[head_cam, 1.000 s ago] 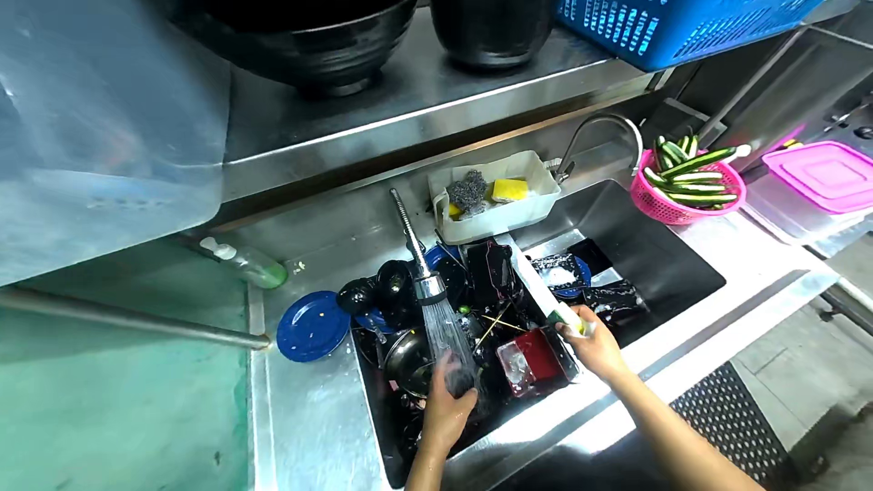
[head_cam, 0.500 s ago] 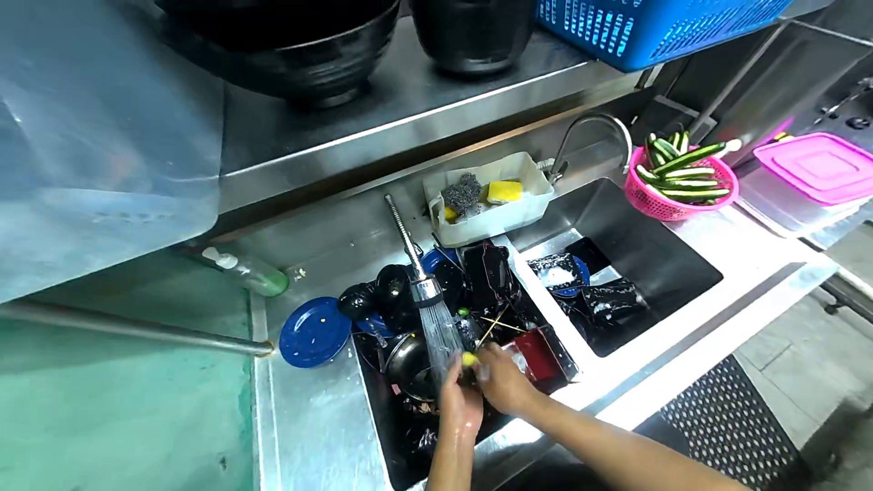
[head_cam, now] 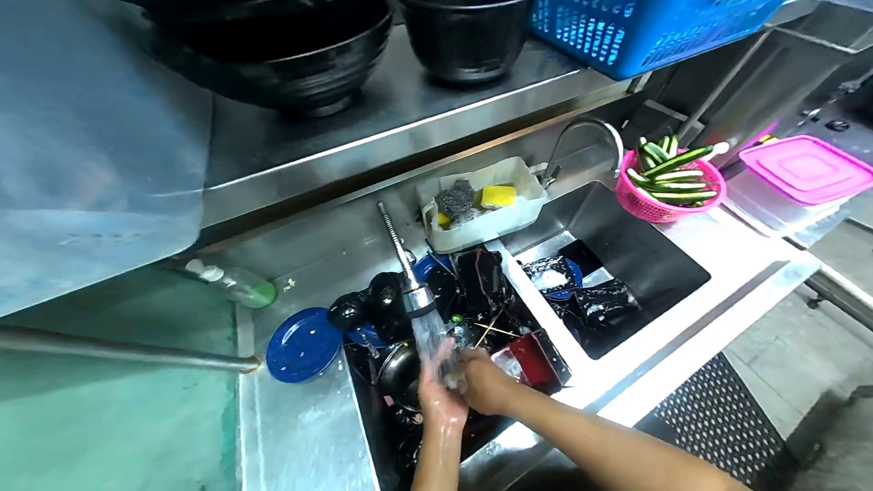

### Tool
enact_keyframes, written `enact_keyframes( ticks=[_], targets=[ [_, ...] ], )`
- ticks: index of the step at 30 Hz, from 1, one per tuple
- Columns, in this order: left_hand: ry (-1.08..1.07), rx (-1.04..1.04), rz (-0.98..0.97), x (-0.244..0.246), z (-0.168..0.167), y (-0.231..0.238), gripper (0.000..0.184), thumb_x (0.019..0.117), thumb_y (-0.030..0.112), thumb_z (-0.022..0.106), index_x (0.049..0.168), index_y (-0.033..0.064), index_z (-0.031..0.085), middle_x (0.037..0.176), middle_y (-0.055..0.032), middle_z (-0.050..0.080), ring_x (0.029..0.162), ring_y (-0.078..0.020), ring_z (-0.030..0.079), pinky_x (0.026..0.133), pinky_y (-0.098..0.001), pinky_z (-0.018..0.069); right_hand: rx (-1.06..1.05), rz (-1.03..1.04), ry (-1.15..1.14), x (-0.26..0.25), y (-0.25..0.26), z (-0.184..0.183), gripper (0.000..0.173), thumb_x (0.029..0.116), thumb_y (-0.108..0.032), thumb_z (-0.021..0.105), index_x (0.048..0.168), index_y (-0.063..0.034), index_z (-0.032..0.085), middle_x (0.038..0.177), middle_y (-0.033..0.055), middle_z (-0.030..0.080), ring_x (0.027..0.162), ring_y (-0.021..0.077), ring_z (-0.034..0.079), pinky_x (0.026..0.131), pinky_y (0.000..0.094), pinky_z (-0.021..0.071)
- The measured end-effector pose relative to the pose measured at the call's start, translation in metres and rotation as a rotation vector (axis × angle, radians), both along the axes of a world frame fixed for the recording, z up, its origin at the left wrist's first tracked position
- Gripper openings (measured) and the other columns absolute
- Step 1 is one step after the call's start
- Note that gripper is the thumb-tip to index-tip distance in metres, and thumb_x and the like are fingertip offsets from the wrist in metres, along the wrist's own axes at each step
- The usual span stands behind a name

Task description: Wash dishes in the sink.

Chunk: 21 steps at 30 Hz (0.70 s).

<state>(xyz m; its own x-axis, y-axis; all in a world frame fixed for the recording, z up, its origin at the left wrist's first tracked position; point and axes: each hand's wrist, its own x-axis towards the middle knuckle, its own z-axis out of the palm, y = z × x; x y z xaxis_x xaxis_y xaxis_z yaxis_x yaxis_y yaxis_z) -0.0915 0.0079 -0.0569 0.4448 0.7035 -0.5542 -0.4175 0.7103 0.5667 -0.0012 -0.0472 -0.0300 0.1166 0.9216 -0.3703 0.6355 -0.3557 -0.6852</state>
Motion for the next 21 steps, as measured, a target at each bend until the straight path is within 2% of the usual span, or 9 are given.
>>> enact_keyframes(
  ticks=[2,4,6,8,11,15,16,19,21],
  targets=[
    [0.023,0.014,-0.041,0.003,0.002,-0.001,0.046,0.1108,0.040,0.034,0.130,0.0074,0.060,0.119,-0.0085,0.070,0.106,-0.0181,0.068,0.086,-0.0385,0.0571,0.047,0.022,0.076,0.004,0.006,0.010,0.025,0.0958,-0.014,0.063,0.112,0.0038,0.071,0.132,0.0235,0.064,0.133,0.0377,0.053,0.120,0.0555,0.0320],
    [0.015,0.062,-0.048,0.008,0.004,-0.002,0.031,0.1090,0.022,0.046,0.132,0.0062,0.059,0.117,-0.0110,0.069,0.105,-0.0202,0.067,0.089,-0.0406,0.0572,0.156,-0.116,0.080,0.009,0.009,0.001,0.026,0.0980,-0.013,0.058,0.114,0.0010,0.072,0.131,0.0197,0.065,0.132,0.0334,0.054,0.117,0.0519,0.0366],
    [0.030,0.132,-0.039,0.010,0.005,0.002,0.033,0.1069,0.011,0.045,0.138,0.0051,0.056,0.123,-0.0134,0.067,0.106,-0.0218,0.066,0.089,-0.0414,0.0567,0.253,-0.296,0.129,0.014,0.009,-0.013,0.027,0.0983,-0.013,0.056,0.116,-0.0025,0.073,0.130,0.0163,0.065,0.129,0.0298,0.056,0.115,0.0482,0.0409],
    [0.069,0.050,0.024,0.013,0.006,0.005,0.033,0.1097,0.018,0.042,0.137,0.0053,0.056,0.123,-0.0134,0.067,0.106,-0.0225,0.067,0.087,-0.0414,0.0575,0.270,-0.372,0.198,0.016,0.008,-0.013,0.029,0.1003,-0.015,0.054,0.119,-0.0010,0.071,0.131,0.0175,0.064,0.128,0.0290,0.057,0.114,0.0458,0.0428],
    [0.094,-0.108,0.076,0.014,0.003,-0.003,0.034,0.1104,0.033,0.039,0.128,0.0091,0.054,0.108,-0.0101,0.066,0.095,-0.0201,0.067,0.079,-0.0412,0.0585,0.238,-0.494,0.361,0.007,0.003,0.003,0.034,0.1045,-0.019,0.050,0.128,0.0007,0.065,0.135,0.0185,0.061,0.126,0.0256,0.059,0.111,0.0417,0.0463],
    [-0.076,-0.252,-0.206,0.012,0.002,-0.031,0.049,0.1113,0.039,0.025,0.137,0.0068,0.052,0.124,-0.0173,0.066,0.112,-0.0304,0.066,0.091,-0.0505,0.0559,0.281,-0.684,0.511,0.012,0.010,0.017,0.035,0.1072,-0.025,0.047,0.129,-0.0031,0.062,0.115,0.0143,0.069,0.106,0.0205,0.066,0.097,0.0422,0.0535],
    [-0.073,-0.264,-0.255,0.012,0.003,-0.033,0.051,0.1114,0.043,0.024,0.136,0.0071,0.051,0.121,-0.0174,0.066,0.109,-0.0301,0.066,0.090,-0.0499,0.0564,0.284,-0.732,0.572,0.015,0.012,0.012,0.034,0.1077,-0.026,0.045,0.128,-0.0035,0.061,0.110,0.0134,0.068,0.101,0.0197,0.066,0.093,0.0420,0.0548],
    [0.020,-0.172,-0.258,0.015,0.006,-0.030,0.055,0.1106,0.050,0.026,0.136,0.0099,0.054,0.115,-0.0141,0.069,0.102,-0.0257,0.068,0.085,-0.0462,0.0583,0.273,-0.798,0.598,0.004,0.004,-0.001,0.038,0.1094,-0.028,0.041,0.134,-0.0025,0.054,0.114,0.0147,0.066,0.104,0.0208,0.066,0.095,0.0415,0.0551],
    [0.134,-0.051,-0.089,0.020,0.019,-0.032,0.052,0.1124,0.043,0.026,0.136,0.0061,0.053,0.111,-0.0132,0.067,0.095,-0.0199,0.067,0.080,-0.0390,0.0579,0.215,-0.672,0.488,-0.016,-0.010,0.004,0.042,0.1083,-0.029,0.045,0.140,-0.0006,0.047,0.122,0.0175,0.064,0.111,0.0237,0.065,0.099,0.0426,0.0536]
  ],
)
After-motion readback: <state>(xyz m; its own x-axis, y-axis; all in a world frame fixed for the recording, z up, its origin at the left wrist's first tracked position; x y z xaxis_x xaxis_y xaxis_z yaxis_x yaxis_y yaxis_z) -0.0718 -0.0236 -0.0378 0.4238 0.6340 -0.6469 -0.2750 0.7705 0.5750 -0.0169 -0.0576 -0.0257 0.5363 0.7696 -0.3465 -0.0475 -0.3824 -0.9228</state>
